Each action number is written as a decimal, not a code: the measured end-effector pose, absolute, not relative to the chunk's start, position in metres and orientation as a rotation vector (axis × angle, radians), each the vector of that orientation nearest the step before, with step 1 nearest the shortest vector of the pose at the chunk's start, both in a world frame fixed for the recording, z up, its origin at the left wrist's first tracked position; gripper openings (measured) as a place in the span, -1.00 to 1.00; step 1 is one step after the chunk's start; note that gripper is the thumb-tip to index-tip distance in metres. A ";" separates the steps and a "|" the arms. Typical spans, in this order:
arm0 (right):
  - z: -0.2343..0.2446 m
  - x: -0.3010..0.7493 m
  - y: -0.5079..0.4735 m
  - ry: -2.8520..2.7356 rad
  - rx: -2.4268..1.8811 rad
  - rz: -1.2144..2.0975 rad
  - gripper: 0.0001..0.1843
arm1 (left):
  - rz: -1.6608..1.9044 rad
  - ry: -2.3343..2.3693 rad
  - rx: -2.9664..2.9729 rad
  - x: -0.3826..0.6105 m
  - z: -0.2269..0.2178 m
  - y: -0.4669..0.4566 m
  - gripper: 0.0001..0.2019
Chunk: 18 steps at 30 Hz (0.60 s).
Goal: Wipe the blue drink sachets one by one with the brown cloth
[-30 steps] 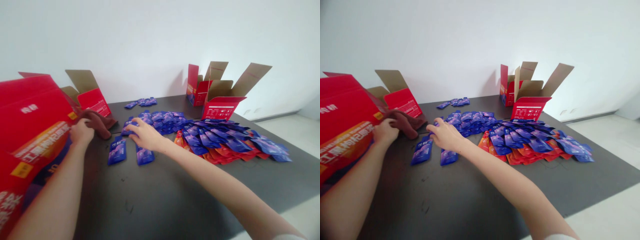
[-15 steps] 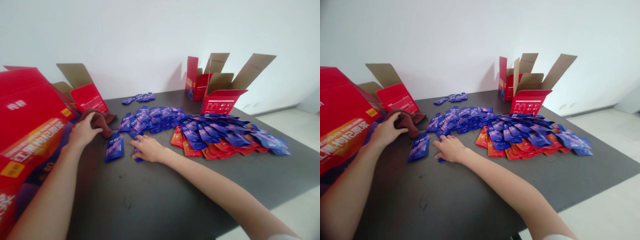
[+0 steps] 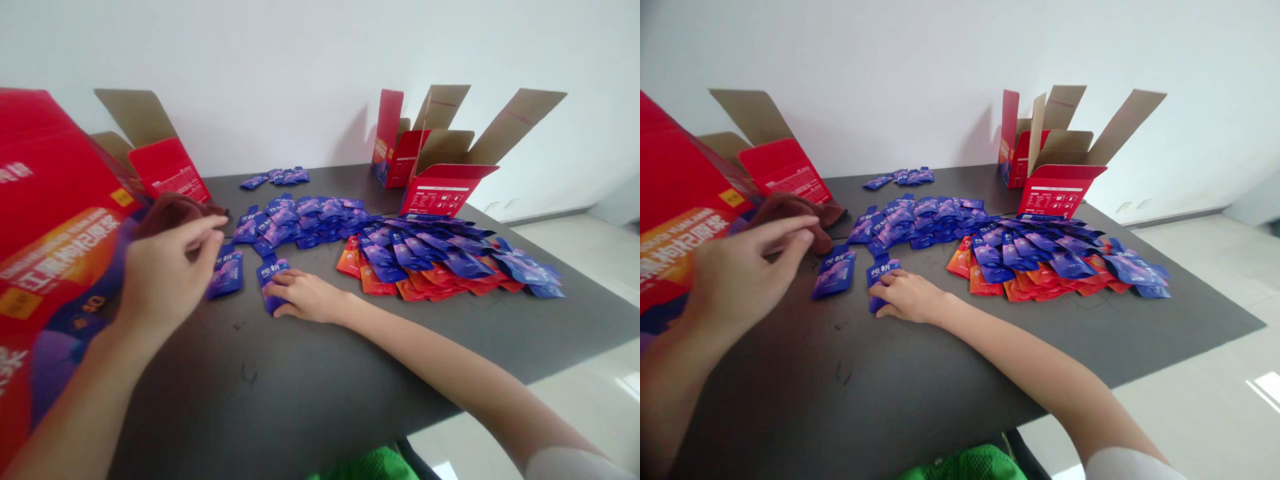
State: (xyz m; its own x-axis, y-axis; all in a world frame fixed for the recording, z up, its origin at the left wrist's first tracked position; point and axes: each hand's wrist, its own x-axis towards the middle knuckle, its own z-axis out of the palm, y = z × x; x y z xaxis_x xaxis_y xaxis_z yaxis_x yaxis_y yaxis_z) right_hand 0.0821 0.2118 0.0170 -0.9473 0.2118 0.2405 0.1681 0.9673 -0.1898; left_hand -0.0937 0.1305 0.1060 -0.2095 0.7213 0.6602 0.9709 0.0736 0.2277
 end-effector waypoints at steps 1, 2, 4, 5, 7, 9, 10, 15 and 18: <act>0.016 0.084 0.203 -2.858 -0.264 0.231 -0.57 | -0.909 -2.015 -1.736 -0.086 0.098 0.119 -0.69; 0.015 0.086 0.194 -2.858 -0.260 0.208 -0.53 | -0.905 -2.067 -1.786 -0.081 0.087 0.107 -0.67; 0.013 0.087 0.171 -2.851 -0.277 0.135 -0.43 | -0.873 -2.217 -1.871 -0.074 0.059 0.086 -0.62; 0.011 0.087 0.159 -2.845 -0.285 0.095 -0.40 | -0.842 -2.302 -1.913 -0.072 0.044 0.077 -0.59; 0.010 0.087 0.137 -2.836 -0.288 0.030 -0.35 | -0.775 -2.424 -1.983 -0.068 0.017 0.064 -0.52; 0.014 0.091 0.121 -2.833 -0.246 0.015 -0.41 | -0.749 -2.454 -2.029 -0.066 -0.001 0.056 -0.48; 0.018 0.094 0.117 -2.827 -0.223 0.033 -0.48 | -0.750 -2.442 -2.051 -0.065 -0.007 0.054 -0.47; 0.057 0.114 0.143 -2.717 -0.170 0.306 -0.76 | -0.711 -2.376 -2.069 -0.062 -0.006 0.048 -0.45; 0.081 0.097 0.177 -2.694 -0.260 0.327 -0.78 | -0.566 -2.264 -2.052 -0.052 0.002 0.049 -0.43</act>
